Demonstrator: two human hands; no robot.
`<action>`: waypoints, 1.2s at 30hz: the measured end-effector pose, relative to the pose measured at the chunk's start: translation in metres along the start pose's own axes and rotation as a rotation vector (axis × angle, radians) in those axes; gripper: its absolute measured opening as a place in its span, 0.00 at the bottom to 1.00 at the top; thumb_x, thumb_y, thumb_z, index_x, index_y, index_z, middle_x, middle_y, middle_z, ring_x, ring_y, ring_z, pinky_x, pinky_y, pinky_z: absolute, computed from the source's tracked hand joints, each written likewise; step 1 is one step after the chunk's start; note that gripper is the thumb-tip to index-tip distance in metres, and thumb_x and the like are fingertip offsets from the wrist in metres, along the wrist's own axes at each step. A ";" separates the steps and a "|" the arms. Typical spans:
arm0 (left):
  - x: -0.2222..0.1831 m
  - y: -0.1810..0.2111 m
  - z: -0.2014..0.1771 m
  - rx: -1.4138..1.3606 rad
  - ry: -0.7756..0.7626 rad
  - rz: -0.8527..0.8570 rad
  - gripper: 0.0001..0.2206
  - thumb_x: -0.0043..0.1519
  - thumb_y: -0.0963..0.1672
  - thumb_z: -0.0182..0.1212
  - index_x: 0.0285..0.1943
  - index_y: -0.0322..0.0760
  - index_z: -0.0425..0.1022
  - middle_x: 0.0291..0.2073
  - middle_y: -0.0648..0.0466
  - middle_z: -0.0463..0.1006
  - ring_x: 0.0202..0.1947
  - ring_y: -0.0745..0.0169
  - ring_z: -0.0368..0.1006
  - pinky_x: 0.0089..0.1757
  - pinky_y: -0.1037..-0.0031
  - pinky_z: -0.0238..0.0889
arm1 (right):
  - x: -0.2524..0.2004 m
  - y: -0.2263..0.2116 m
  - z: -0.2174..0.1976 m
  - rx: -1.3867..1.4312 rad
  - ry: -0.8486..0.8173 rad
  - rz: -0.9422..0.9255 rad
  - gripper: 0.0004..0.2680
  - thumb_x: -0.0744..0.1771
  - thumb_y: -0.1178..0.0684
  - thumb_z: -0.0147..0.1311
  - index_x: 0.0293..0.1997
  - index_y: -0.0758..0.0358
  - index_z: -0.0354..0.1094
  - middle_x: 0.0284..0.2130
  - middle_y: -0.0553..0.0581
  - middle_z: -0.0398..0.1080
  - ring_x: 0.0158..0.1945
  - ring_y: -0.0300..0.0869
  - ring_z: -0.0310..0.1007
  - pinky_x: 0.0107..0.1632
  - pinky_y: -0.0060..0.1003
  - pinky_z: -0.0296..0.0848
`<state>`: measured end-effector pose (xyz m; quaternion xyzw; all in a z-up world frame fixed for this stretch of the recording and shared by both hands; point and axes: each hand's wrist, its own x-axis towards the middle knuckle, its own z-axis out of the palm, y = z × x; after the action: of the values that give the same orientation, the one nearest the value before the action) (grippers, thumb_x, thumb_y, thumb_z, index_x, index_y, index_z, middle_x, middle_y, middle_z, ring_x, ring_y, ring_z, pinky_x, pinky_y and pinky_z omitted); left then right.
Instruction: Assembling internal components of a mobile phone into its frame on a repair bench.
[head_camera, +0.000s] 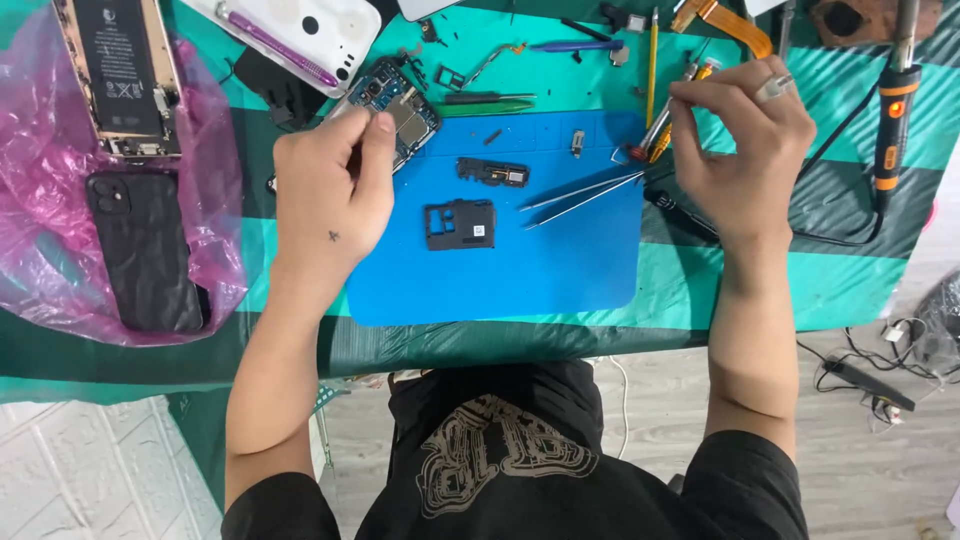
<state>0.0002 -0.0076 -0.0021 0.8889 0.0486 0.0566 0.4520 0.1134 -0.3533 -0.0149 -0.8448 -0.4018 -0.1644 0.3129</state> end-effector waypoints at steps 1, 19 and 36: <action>0.000 0.001 0.001 0.000 -0.003 0.002 0.22 0.77 0.40 0.51 0.26 0.37 0.52 0.18 0.56 0.52 0.20 0.67 0.45 0.29 0.67 0.37 | 0.001 0.001 -0.002 -0.001 0.001 0.002 0.01 0.73 0.73 0.64 0.46 0.80 0.79 0.39 0.70 0.72 0.42 0.58 0.71 0.47 0.50 0.68; 0.007 0.014 0.012 -0.667 -0.377 -0.079 0.10 0.69 0.35 0.55 0.59 0.29 0.66 0.51 0.38 0.81 0.52 0.43 0.83 0.51 0.65 0.82 | -0.006 0.013 -0.012 -0.174 -0.213 -0.002 0.07 0.70 0.69 0.60 0.48 0.67 0.83 0.43 0.60 0.73 0.51 0.56 0.67 0.48 0.51 0.65; 0.000 0.020 0.024 -0.546 -0.228 -0.021 0.08 0.68 0.38 0.62 0.53 0.27 0.77 0.40 0.40 0.85 0.38 0.51 0.86 0.37 0.74 0.84 | -0.013 0.025 0.007 -0.093 0.101 0.136 0.08 0.69 0.72 0.66 0.52 0.74 0.78 0.39 0.64 0.75 0.44 0.50 0.72 0.40 0.42 0.73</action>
<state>0.0044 -0.0384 0.0004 0.7346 -0.0102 -0.0375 0.6774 0.1247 -0.3680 -0.0370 -0.8743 -0.3192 -0.2034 0.3037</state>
